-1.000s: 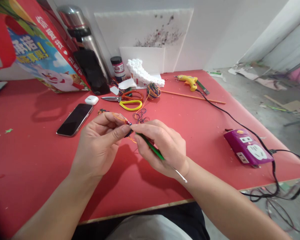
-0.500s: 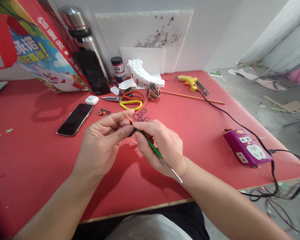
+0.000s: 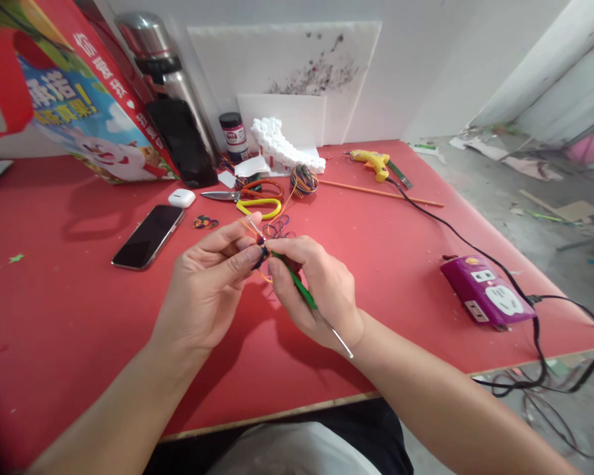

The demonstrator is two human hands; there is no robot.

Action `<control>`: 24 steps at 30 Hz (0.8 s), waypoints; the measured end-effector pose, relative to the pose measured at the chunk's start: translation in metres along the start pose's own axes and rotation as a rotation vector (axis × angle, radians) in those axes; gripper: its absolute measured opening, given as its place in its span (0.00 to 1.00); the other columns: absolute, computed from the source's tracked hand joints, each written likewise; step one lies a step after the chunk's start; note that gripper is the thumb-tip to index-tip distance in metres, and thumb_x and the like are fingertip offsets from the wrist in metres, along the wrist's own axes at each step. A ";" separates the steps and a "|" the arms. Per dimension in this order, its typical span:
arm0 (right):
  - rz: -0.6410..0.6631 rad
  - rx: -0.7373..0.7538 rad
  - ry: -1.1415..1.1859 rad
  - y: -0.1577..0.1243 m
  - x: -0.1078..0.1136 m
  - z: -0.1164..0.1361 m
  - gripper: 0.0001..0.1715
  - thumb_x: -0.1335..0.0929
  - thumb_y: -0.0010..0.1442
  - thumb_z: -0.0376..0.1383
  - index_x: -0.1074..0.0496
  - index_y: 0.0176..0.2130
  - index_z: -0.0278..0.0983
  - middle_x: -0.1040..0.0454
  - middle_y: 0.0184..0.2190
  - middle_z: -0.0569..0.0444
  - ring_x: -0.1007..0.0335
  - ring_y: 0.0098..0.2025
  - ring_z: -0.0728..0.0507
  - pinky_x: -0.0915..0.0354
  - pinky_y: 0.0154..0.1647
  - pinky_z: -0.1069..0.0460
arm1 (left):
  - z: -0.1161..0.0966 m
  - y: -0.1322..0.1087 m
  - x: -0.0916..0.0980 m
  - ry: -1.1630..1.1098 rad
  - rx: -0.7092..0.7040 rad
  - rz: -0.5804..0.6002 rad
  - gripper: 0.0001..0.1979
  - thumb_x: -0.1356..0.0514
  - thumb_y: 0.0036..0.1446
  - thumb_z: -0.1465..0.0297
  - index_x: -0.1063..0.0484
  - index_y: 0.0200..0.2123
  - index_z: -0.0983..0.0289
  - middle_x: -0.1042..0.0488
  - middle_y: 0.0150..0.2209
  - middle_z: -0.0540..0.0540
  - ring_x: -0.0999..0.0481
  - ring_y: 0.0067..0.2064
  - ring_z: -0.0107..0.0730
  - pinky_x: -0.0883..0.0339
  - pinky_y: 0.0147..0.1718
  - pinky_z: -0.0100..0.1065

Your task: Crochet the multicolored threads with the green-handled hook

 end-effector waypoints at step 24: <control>0.055 0.044 0.017 0.002 -0.003 0.003 0.13 0.31 0.72 0.27 0.27 0.53 0.40 0.17 0.35 0.53 0.20 0.29 0.48 0.25 0.30 0.53 | 0.000 0.001 0.003 0.022 0.026 -0.011 0.22 0.15 0.34 0.71 0.10 0.38 0.60 0.19 0.28 0.47 0.23 0.31 0.19 0.27 0.32 0.20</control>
Point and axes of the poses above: each hand's wrist, its own y-axis towards the middle knuckle, its own x-axis out of the back of the hand, z = x × y, the point moved 8 cm from there along y, towards the middle knuckle
